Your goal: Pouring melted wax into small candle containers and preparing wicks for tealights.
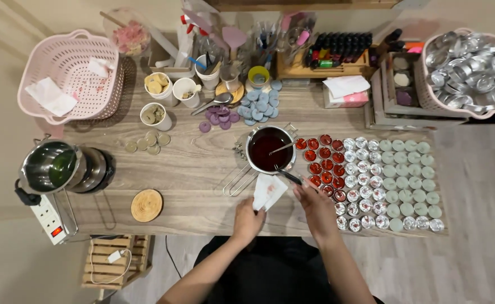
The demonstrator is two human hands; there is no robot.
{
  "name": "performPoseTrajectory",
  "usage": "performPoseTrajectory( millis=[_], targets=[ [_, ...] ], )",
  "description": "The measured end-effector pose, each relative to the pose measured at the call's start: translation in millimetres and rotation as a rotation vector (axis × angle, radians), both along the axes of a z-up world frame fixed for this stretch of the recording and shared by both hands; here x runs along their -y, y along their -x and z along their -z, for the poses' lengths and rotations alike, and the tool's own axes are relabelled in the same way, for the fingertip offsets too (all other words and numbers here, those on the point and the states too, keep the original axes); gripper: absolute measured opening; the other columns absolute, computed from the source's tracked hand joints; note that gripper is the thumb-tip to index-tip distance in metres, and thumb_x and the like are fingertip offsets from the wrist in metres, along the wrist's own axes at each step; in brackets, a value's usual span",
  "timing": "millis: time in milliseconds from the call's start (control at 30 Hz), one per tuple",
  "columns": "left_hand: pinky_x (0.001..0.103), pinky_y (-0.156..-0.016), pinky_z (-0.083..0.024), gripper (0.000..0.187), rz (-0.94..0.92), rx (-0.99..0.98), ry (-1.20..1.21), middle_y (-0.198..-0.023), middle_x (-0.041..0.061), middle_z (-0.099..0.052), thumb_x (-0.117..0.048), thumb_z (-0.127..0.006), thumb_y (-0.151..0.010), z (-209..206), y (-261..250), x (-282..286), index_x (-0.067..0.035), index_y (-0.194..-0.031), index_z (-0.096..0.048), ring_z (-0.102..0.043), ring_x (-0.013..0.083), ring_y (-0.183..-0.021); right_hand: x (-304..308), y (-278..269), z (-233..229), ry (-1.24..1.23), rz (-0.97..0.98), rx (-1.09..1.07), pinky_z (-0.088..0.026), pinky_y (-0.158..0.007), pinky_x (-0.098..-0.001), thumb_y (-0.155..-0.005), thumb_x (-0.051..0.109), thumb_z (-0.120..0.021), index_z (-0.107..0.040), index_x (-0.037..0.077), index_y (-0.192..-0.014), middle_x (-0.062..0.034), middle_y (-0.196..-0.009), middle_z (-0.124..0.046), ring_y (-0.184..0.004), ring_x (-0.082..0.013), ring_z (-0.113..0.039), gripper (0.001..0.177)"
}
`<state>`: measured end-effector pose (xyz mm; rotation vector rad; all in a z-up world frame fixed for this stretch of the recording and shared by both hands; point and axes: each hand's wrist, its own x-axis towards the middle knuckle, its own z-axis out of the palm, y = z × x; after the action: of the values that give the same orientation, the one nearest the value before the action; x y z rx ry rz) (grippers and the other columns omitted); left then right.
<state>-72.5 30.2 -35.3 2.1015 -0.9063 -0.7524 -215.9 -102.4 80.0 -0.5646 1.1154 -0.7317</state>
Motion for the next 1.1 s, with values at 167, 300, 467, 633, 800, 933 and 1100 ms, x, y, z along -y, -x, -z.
performPoseTrajectory(
  millis=[167, 300, 467, 633, 800, 933, 1100],
  targets=[
    [0.04, -0.082, -0.049, 0.029, 0.109, -0.425, -0.155, -0.1, 0.018, -0.07, -0.018, -0.072, -0.087, -54, -22, 5, -0.002, -0.11, -0.075, -0.061, 0.0276, -0.088, 6, -5, -4, 0.015, 0.006, 0.055, -0.055, -0.1, -0.0287, -0.099, 0.009, -0.058, -0.055, -0.014, -0.137, -0.017, -0.114, -0.071, -0.104, -0.0189, -0.069, 0.044],
    [0.025, -0.079, -0.051, 0.027, -0.119, -0.968, -0.036, -0.096, 0.009, -0.074, -0.018, -0.07, -0.089, -83, -46, 3, 0.0, -0.107, -0.075, -0.066, 0.0117, -0.083, 5, -18, -32, -0.003, 0.01, 0.063, -0.05, -0.101, -0.0299, -0.097, 0.006, -0.053, -0.049, -0.014, -0.14, -0.0183, -0.12, -0.069, -0.112, -0.02, -0.07, 0.047],
    [0.027, -0.086, -0.053, 0.027, -0.433, -0.963, 0.117, -0.102, 0.009, -0.075, -0.014, -0.066, -0.088, -104, -82, 23, 0.002, -0.11, -0.071, -0.069, 0.0134, -0.092, 0, -38, -62, 0.041, -0.055, 0.037, -0.049, -0.101, -0.0302, -0.097, 0.006, -0.056, -0.051, -0.013, -0.14, -0.0212, -0.122, -0.07, -0.112, -0.021, -0.07, 0.047],
    [0.03, -0.093, -0.054, 0.024, -0.462, -1.03, 0.301, -0.105, 0.009, -0.073, -0.01, -0.062, -0.09, -105, -87, 35, 0.006, -0.107, -0.067, -0.069, 0.0162, -0.097, -3, -52, -55, 0.131, -0.164, 0.077, -0.054, -0.103, -0.032, -0.098, 0.005, -0.056, -0.055, -0.013, -0.14, -0.0249, -0.122, -0.07, -0.111, -0.0244, -0.069, 0.046],
    [0.037, -0.099, -0.058, 0.019, -0.497, -1.171, 0.489, -0.097, 0.014, -0.064, -0.008, -0.064, -0.097, -79, -93, 40, 0.01, -0.102, -0.063, -0.065, 0.022, -0.095, -1, -62, -59, 0.155, -0.138, 0.125, -0.056, -0.102, -0.0317, -0.097, 0.004, -0.055, -0.056, -0.01, -0.137, -0.0254, -0.121, -0.07, -0.11, -0.0233, -0.071, 0.042],
    [0.035, -0.094, -0.054, 0.02, -0.622, -1.158, 0.402, -0.103, 0.012, -0.07, -0.011, -0.061, -0.094, -135, -95, 46, 0.005, -0.105, -0.065, -0.065, 0.0198, -0.097, -3, -66, -52, 0.114, -0.128, 0.195, -0.055, -0.101, -0.0316, -0.097, 0.004, -0.055, -0.056, -0.009, -0.137, -0.0256, -0.12, -0.07, -0.108, -0.0228, -0.07, 0.042],
    [0.032, -0.1, -0.056, 0.024, -0.473, -1.238, 0.443, -0.11, 0.012, -0.072, -0.012, -0.057, -0.093, -161, -95, 51, 0.005, -0.109, -0.064, -0.07, 0.0173, -0.105, -7, -75, -47, 0.169, -0.177, 0.091, -0.057, -0.099, -0.0311, -0.098, 0.005, -0.058, -0.058, -0.011, -0.136, -0.024, -0.118, -0.072, -0.106, -0.0223, -0.071, 0.041]
  ],
)
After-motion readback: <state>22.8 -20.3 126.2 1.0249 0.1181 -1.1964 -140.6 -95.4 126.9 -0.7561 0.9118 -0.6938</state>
